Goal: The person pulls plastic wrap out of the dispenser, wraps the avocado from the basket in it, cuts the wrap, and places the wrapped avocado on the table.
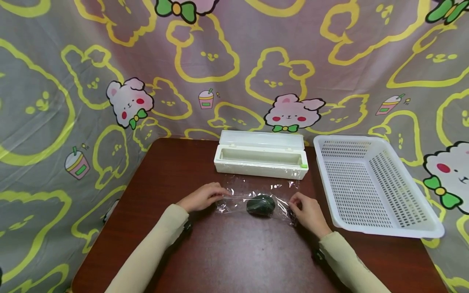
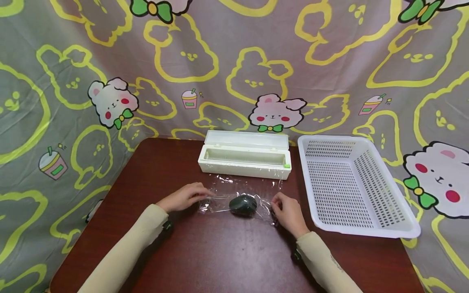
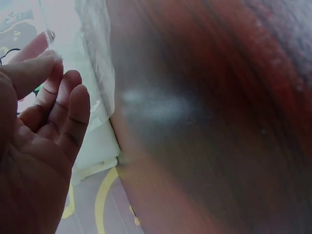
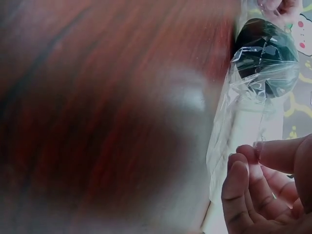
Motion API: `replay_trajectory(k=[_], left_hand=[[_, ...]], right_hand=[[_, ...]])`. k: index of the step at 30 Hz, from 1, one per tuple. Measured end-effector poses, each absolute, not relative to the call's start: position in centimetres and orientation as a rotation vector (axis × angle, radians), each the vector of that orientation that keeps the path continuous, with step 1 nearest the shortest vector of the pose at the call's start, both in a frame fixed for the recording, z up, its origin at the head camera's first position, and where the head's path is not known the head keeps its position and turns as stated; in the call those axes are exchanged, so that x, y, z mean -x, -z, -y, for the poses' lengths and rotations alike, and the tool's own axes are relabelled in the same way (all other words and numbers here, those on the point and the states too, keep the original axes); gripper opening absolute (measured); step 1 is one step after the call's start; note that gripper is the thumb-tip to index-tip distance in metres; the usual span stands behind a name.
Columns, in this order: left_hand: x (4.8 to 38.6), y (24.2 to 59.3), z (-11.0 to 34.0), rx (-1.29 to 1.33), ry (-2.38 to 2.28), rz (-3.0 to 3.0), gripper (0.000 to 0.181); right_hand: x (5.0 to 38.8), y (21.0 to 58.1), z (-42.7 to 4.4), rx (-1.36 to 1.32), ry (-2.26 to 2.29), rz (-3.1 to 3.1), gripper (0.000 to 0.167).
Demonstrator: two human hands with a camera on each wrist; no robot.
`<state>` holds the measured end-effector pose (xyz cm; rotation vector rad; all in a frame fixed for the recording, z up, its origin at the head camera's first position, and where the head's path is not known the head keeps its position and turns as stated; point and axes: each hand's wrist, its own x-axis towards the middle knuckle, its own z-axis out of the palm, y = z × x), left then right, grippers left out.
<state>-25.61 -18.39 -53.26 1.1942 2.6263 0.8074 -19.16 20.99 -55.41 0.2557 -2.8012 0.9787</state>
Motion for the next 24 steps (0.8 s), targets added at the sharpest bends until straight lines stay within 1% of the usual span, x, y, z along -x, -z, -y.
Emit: replay_trajectory(k=[4, 11, 20, 24], left_hand=[[25.67, 53.52, 18.33, -1.237, -0.778, -2.644, 0.039], [25.63, 53.53, 18.09, -1.242, -0.671, -2.619, 0.064], [25.72, 53.96, 17.75, -1.22, -0.582, -2.615, 0.071], [25.71, 53.96, 17.68, -1.209, -0.608, -2.602, 0.068]], right_hand=[[19.25, 55.33, -20.9, -0.265, -0.971, 2.818, 0.01], [19.4, 55.35, -20.69, -0.268, -0.957, 2.847, 0.011], [19.38, 55.35, -20.43, -0.301, -0.951, 2.871, 0.012], [19.39, 55.42, -20.46, -0.289, -0.953, 2.89, 0.011]])
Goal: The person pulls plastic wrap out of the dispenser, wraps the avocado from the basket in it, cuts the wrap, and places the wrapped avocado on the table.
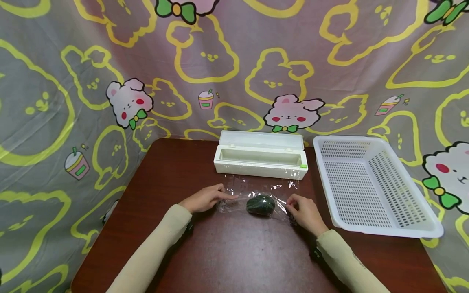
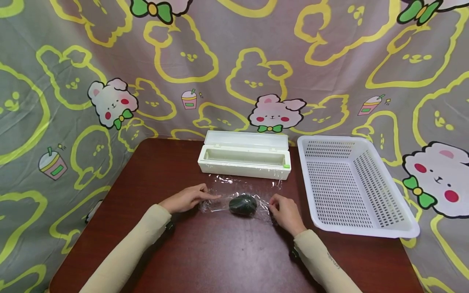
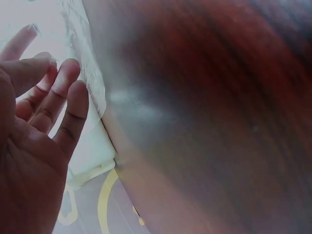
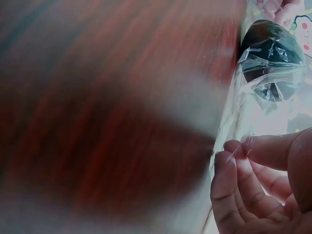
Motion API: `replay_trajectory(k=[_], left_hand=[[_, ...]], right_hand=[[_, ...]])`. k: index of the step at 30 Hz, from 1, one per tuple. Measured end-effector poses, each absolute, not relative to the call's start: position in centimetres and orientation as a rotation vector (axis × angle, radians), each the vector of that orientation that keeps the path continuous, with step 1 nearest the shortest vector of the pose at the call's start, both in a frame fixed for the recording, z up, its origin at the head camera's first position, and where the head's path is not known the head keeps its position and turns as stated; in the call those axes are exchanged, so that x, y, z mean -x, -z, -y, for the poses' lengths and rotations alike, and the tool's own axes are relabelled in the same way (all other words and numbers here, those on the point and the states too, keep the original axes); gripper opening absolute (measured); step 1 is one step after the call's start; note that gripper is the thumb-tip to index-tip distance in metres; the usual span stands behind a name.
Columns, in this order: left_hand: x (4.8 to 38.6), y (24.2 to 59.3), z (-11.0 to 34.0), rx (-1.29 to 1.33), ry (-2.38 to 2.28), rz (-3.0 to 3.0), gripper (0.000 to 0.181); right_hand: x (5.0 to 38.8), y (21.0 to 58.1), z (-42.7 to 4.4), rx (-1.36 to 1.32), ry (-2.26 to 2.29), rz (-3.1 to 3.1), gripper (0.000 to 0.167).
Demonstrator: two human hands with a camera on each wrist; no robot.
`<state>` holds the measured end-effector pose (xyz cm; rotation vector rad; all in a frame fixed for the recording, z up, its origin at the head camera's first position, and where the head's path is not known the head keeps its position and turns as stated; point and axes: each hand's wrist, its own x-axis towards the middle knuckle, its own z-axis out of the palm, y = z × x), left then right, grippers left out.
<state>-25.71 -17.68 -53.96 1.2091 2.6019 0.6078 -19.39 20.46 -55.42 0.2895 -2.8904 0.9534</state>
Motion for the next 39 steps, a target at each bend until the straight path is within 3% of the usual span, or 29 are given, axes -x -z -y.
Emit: replay_trajectory(k=[29, 39], left_hand=[[25.85, 54.47, 17.08, -1.202, -0.585, -2.63, 0.063], [25.64, 54.39, 16.68, -1.331, -0.398, -2.655, 0.077]], right_hand=[[19.75, 55.5, -19.76, -0.237, -0.913, 2.922, 0.013], [19.74, 55.53, -19.68, -0.267, -0.899, 2.905, 0.013]])
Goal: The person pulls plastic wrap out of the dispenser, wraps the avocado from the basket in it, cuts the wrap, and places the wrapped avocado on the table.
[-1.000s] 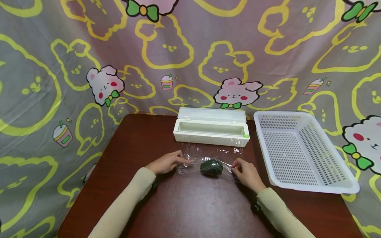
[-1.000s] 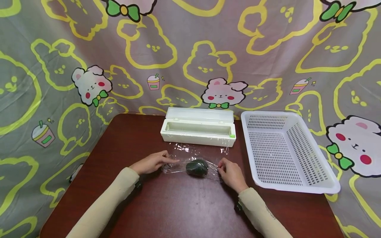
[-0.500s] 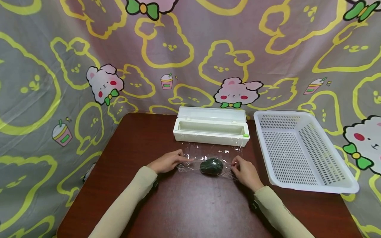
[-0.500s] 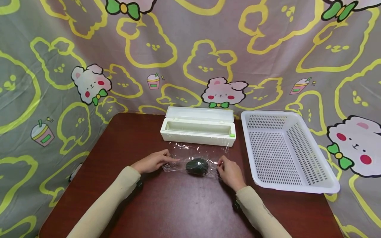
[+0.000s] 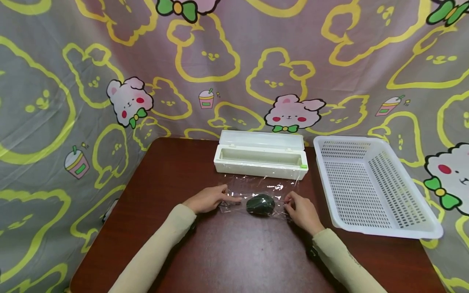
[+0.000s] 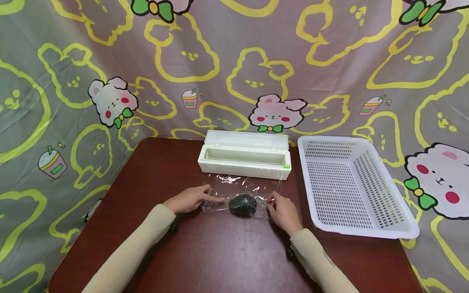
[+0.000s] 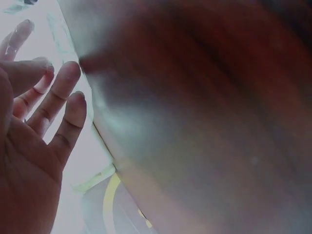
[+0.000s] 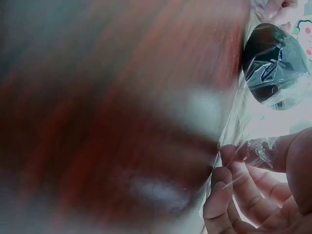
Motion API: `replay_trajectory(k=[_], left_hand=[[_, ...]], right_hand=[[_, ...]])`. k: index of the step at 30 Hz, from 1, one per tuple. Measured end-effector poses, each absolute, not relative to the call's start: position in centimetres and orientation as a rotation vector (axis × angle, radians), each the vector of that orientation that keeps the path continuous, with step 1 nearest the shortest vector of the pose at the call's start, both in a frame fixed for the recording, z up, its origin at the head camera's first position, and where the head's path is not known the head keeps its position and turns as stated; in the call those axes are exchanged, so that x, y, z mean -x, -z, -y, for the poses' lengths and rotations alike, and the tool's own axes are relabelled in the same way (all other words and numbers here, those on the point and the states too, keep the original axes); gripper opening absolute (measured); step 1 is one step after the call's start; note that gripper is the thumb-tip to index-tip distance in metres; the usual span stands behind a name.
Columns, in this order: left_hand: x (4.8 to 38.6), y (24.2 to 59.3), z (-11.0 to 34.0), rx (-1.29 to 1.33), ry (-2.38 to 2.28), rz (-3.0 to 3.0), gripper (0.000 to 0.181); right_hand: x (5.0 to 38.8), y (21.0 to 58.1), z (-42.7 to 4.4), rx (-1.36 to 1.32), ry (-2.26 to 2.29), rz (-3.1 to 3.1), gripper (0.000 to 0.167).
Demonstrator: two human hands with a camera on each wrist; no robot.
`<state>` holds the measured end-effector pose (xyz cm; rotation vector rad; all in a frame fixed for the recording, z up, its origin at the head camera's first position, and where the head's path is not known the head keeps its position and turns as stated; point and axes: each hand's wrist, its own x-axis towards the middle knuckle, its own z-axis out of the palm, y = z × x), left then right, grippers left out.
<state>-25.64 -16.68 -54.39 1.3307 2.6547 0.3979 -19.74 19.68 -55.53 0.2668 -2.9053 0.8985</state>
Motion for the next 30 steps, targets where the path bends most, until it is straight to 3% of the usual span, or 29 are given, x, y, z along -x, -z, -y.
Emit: replay_trajectory(k=[2, 4, 7, 10, 13, 18, 25, 30], left_hand=[[25.7, 54.4, 16.6, -1.348, -0.369, -2.664, 0.077], [25.8, 54.5, 16.5, -1.368, -0.349, -2.673, 0.077], [25.8, 54.4, 16.4, -1.384, -0.348, -2.677, 0.078], [25.9, 54.3, 16.4, -1.391, -0.358, -2.686, 0.078], [25.8, 54.4, 16.4, -1.371, -0.379, -2.673, 0.076], [25.8, 54.6, 16.6, -1.309, -0.439, -2.655, 0.071], [25.8, 54.6, 16.8, -1.275, -0.437, -2.677, 0.07], [25.1, 53.9, 16.0, -1.243, -0.425, -2.83, 0.052]], right_hand=[[19.6, 55.5, -19.5, -0.296, -0.856, 2.854, 0.016], [19.4, 55.3, -19.0, -0.395, -0.818, 2.754, 0.031], [19.0, 54.7, -17.8, -0.721, -0.736, 2.586, 0.066], [18.5, 54.3, -16.5, -1.071, -0.646, 2.502, 0.081], [18.1, 54.4, -15.7, -1.18, -0.569, 2.511, 0.071], [18.0, 54.8, -15.6, -1.079, -0.638, 2.567, 0.056], [18.5, 54.9, -15.8, -1.042, -0.697, 2.575, 0.055], [18.9, 55.0, -15.9, -1.056, -0.72, 2.55, 0.059]])
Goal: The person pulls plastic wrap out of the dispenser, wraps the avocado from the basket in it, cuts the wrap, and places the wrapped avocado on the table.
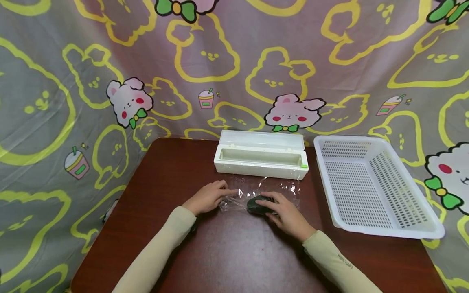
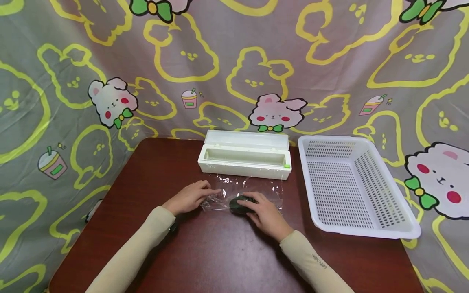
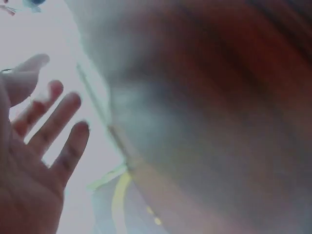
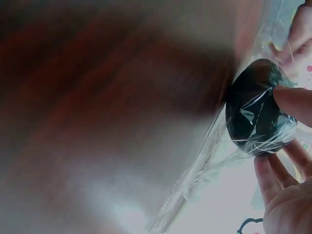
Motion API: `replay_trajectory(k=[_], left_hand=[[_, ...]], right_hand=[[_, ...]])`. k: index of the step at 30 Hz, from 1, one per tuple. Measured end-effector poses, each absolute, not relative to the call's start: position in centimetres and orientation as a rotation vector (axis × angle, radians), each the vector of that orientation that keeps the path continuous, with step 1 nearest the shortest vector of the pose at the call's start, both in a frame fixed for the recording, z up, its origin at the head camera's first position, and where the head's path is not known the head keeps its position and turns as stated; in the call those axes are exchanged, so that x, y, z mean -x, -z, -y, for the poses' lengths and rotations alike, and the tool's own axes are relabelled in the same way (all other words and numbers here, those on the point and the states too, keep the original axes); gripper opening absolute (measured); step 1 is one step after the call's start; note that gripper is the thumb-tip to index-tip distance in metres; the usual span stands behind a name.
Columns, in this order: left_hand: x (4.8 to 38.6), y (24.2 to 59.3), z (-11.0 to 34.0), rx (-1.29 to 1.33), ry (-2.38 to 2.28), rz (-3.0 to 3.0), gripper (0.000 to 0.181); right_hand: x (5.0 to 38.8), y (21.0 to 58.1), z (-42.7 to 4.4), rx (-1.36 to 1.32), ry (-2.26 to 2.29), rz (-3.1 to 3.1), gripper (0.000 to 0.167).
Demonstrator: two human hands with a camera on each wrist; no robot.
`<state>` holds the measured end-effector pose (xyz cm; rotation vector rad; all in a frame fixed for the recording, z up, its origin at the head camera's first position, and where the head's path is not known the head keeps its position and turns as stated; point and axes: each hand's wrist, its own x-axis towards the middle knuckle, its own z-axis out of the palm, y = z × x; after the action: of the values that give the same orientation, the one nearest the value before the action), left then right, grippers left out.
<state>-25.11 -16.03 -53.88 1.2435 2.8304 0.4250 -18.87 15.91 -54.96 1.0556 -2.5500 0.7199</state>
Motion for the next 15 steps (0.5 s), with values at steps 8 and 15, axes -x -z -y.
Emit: replay_trajectory(k=[8, 15], left_hand=[[22.6, 52.9, 11.7, -1.272, -0.369, -2.864, 0.066], [22.0, 53.6, 9.8, -1.328, -0.222, -2.912, 0.063]], right_hand=[[19.0, 54.8, -16.1, -1.059, -0.71, 2.565, 0.059], [19.1, 54.7, -16.2, -0.996, -0.755, 2.604, 0.062]])
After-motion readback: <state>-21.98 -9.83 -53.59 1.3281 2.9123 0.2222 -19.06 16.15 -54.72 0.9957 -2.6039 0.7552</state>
